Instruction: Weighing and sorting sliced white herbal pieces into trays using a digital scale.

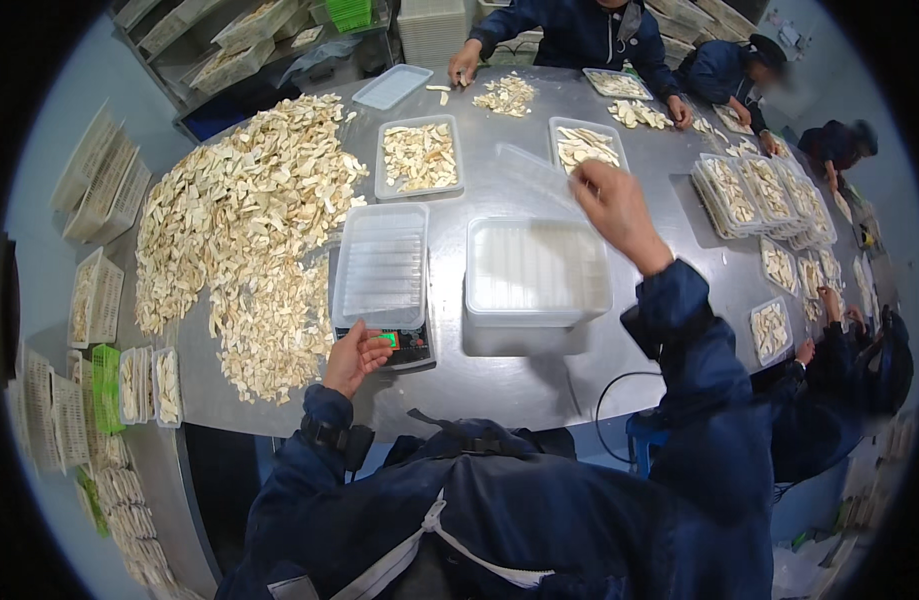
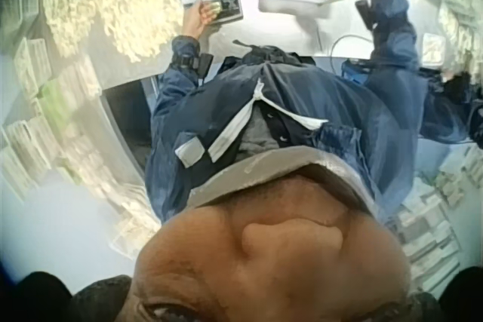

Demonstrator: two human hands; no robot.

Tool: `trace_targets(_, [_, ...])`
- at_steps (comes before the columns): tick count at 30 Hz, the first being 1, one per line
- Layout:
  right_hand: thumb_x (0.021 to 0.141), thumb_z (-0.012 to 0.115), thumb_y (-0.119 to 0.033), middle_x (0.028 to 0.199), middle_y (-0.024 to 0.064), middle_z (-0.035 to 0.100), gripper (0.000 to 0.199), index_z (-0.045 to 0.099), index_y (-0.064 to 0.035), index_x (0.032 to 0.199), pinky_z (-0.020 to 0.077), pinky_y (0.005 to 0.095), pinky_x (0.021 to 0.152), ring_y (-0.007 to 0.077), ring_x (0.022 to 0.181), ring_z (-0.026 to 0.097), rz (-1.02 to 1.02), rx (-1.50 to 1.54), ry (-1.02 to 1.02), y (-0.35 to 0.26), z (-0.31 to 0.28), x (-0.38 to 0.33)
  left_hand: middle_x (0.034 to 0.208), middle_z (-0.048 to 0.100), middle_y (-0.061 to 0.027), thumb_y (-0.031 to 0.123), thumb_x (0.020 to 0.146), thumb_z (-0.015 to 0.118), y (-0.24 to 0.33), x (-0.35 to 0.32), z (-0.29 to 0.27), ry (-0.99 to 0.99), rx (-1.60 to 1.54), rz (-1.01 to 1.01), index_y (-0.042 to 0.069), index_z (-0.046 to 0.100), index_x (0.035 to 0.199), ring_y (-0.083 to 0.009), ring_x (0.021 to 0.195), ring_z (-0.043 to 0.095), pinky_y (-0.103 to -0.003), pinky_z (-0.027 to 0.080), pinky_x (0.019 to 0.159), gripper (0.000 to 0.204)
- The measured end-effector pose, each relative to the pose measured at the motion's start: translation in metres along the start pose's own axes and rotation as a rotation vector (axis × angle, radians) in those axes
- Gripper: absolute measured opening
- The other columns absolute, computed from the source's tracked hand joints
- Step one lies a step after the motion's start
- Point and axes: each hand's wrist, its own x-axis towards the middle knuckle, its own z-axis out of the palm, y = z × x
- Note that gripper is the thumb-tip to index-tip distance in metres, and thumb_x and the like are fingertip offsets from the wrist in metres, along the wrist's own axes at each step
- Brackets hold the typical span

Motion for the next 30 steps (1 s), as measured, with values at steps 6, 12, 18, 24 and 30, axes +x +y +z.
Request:
trace_targets(6, [0.075, 0.058, -0.014, 0.076, 0.0215, 0.062, 0.016, 0.063, 0.0000, 0.081, 0.0466, 0.0424, 0.065, 0.0387, 0.074, 0.060, 0.090, -0.310, 0.001, 0.084, -0.005, 0.088, 0.085, 0.065, -0.0141, 0.039, 0.095, 0.043, 0.007, -0.013, 0.014, -0.130, 0.106, -0.080, -0.004, 0.053, 0.100, -0.0175, 0.069, 0.065, -0.024, 0.053, 0.060, 0.044])
trace_targets(12, [0.071, 0.057, -0.009, 0.077, 0.0209, 0.063, 0.016, 0.065, -0.0013, 0.082, 0.0469, 0.0419, 0.067, 0.0364, 0.073, 0.061, 0.021, -0.262, -0.114, 0.016, 0.042, 0.097, 0.085, 0.064, -0.0148, 0.037, 0.095, 0.042, 0.009, -0.026, -0.020, -0.152, 0.097, -0.054, -0.004, 0.054, 0.099, -0.0179, 0.071, 0.065, -0.025, 0.053, 0.061, 0.043])
trace_targets(18, [0.070, 0.056, -0.008, 0.076, 0.0203, 0.063, 0.017, 0.066, -0.0019, 0.081, 0.0472, 0.0415, 0.067, 0.0361, 0.074, 0.061, -0.058, -0.145, -0.264, 0.001, 0.096, 0.114, 0.085, 0.065, -0.0133, 0.035, 0.097, 0.039, 0.013, -0.028, -0.024, -0.161, 0.091, -0.072, -0.002, 0.055, 0.098, -0.0173, 0.072, 0.064, -0.027, 0.052, 0.066, 0.040])
trace_targets(24, [0.070, 0.053, -0.006, 0.074, 0.0202, 0.062, 0.014, 0.065, -0.0040, 0.076, 0.0471, 0.0445, 0.067, 0.0382, 0.073, 0.060, -0.123, -0.276, -0.199, 0.019, 0.161, 0.130, 0.087, 0.065, -0.0142, 0.035, 0.097, 0.038, -0.004, -0.039, -0.028, -0.079, 0.007, -0.084, -0.002, 0.054, 0.099, -0.0181, 0.073, 0.063, -0.028, 0.052, 0.067, 0.040])
trace_targets(30, [0.071, 0.051, -0.006, 0.074, 0.0199, 0.063, 0.013, 0.064, -0.0036, 0.075, 0.0462, 0.0466, 0.067, 0.0377, 0.073, 0.060, -0.142, -0.285, -0.263, 0.035, 0.183, 0.157, 0.087, 0.065, -0.0146, 0.034, 0.096, 0.040, -0.017, -0.053, -0.035, -0.001, -0.079, -0.083, -0.002, 0.054, 0.101, -0.0186, 0.073, 0.064, -0.028, 0.052, 0.066, 0.039])
